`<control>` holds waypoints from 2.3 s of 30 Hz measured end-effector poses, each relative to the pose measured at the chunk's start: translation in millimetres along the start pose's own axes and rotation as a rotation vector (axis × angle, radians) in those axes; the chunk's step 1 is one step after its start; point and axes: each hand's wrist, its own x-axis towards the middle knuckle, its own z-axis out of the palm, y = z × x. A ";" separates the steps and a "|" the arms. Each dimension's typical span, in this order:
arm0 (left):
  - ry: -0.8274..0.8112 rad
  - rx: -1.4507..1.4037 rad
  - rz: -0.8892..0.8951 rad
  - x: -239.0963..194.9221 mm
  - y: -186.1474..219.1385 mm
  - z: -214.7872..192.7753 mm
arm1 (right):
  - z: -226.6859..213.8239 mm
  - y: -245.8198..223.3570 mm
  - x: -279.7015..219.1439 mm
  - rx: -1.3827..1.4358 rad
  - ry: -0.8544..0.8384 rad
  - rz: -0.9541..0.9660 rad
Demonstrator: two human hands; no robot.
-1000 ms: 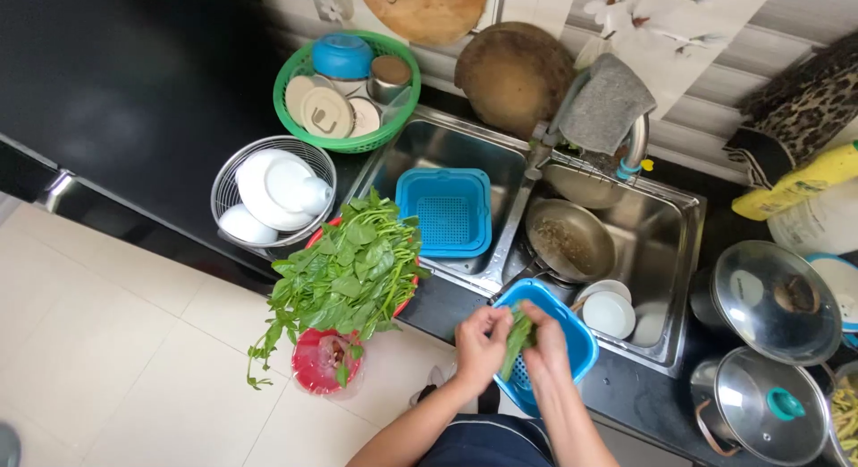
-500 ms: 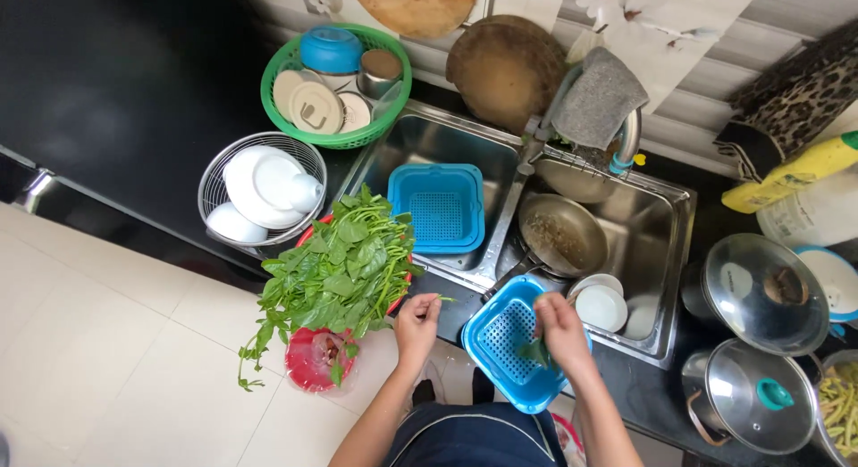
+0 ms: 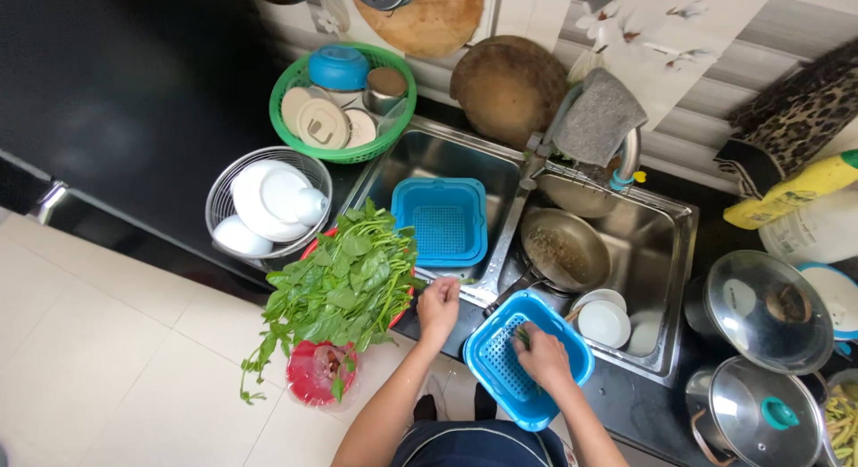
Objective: The person stands at a kitchen sink and picks leafy green vegetables from a red basket, stripping edible leaves from the stems by hand. The leaves are placed into blue colanders while discarded stems and pieces drop into a red container below.
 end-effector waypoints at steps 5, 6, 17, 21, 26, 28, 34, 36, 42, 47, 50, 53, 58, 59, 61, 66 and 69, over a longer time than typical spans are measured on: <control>-0.023 0.119 -0.032 43.5 -6.1 28.1 | -10.3 26.2 20.3 -0.280 0.062 0.104; -0.037 0.120 -0.026 54.8 -17.4 37.6 | -10.5 32.2 22.3 -0.274 0.069 0.116; 0.096 0.381 -0.215 171.9 -141.6 120.4 | -14.4 46.2 -12.4 -0.343 -0.020 0.001; 0.126 0.316 -0.284 194.2 -146.8 123.9 | -10.1 50.8 -17.4 -0.291 -0.009 0.051; -0.213 0.697 -0.157 176.5 -108.4 115.9 | -10.5 57.1 -14.0 -0.215 0.098 0.024; -0.332 0.829 -0.145 163.3 -100.3 114.1 | -15.4 55.3 -12.3 -0.207 0.052 0.056; -0.441 1.084 0.160 154.3 -99.8 115.8 | -25.8 53.9 -9.7 -0.180 -0.007 0.091; -0.418 1.099 0.281 148.0 -97.8 114.1 | -28.0 51.3 -10.5 -0.172 -0.031 0.095; -0.179 0.918 0.621 136.1 -25.2 99.9 | -43.1 39.7 -23.4 -0.109 0.098 0.023; -0.112 0.750 0.675 140.9 -3.5 88.6 | -55.5 42.6 -38.7 -0.005 0.338 -0.001; -0.171 0.686 0.689 136.4 15.1 83.0 | -62.7 42.7 -49.5 0.004 0.367 0.083; -0.242 0.716 0.677 138.6 8.2 73.9 | -76.3 37.0 -59.4 0.001 0.403 0.351; -0.270 0.769 0.615 129.7 -3.0 68.8 | -75.7 62.4 -67.0 0.022 0.597 0.358; -0.249 0.746 0.598 124.6 -2.5 67.7 | -73.2 67.8 -68.0 0.011 0.569 0.353; -0.215 0.701 0.604 112.4 6.7 68.0 | -64.2 83.1 -66.1 0.037 0.454 0.442; -0.149 0.580 0.610 70.2 52.3 53.0 | -31.8 143.8 -72.1 0.060 0.310 0.562; -0.177 0.498 0.627 44.6 76.4 36.0 | -30.3 160.2 -87.1 0.055 0.440 0.556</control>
